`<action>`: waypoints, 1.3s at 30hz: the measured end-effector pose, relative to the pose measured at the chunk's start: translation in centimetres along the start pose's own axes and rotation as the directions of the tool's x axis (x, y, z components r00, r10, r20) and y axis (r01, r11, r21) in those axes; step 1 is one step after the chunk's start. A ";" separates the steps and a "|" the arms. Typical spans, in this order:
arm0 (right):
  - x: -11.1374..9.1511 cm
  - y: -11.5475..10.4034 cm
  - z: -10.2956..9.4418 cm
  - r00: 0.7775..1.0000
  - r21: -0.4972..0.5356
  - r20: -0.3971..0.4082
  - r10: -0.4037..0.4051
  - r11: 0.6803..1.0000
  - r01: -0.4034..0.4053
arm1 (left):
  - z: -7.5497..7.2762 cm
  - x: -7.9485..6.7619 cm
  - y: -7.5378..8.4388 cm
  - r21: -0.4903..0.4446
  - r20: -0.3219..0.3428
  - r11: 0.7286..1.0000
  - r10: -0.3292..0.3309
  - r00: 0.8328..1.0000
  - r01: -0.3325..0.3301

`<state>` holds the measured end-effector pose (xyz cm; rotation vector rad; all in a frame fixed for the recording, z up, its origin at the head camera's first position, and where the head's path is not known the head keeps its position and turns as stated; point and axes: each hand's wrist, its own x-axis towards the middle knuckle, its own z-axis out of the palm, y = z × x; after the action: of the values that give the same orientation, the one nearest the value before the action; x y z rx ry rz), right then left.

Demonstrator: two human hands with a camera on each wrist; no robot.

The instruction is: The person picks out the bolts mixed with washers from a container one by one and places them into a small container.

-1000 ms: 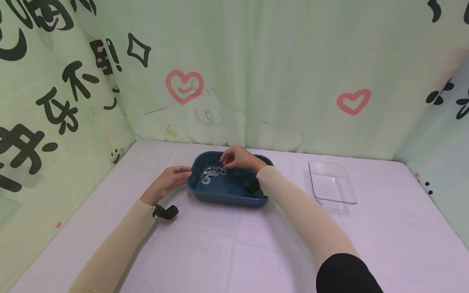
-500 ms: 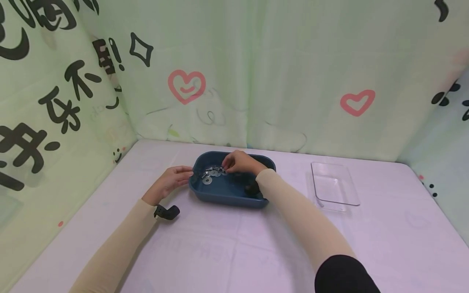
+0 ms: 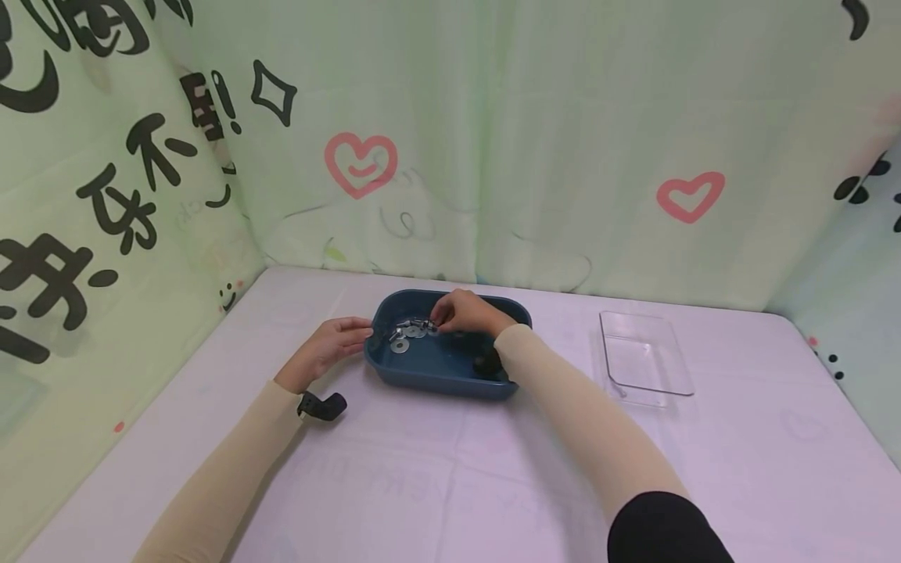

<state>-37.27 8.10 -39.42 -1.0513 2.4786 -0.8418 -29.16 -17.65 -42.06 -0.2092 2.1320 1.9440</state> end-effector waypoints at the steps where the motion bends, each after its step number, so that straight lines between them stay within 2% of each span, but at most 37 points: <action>1: 0.0 0.0 0.0 1.000 0.001 0.000 0.002 1.000 -0.002 | 0.0 0.0 0.0 0.001 0.001 1.000 0.001 1.000 -0.001; 19: 1.0 -0.1 0.7 0.999 -0.058 0.024 0.021 0.998 -0.019 | 0.0 -0.1 0.1 0.000 -0.002 1.000 0.000 1.000 0.000; 39: 1.9 0.5 1.4 0.998 -0.072 0.030 -0.053 0.996 0.055 | -0.1 -0.2 0.1 0.004 0.002 1.000 0.001 1.000 -0.001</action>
<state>-38.13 6.37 -40.94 -1.1514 2.4845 -0.7512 -29.04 -17.70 -41.92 -0.2054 2.1351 1.9402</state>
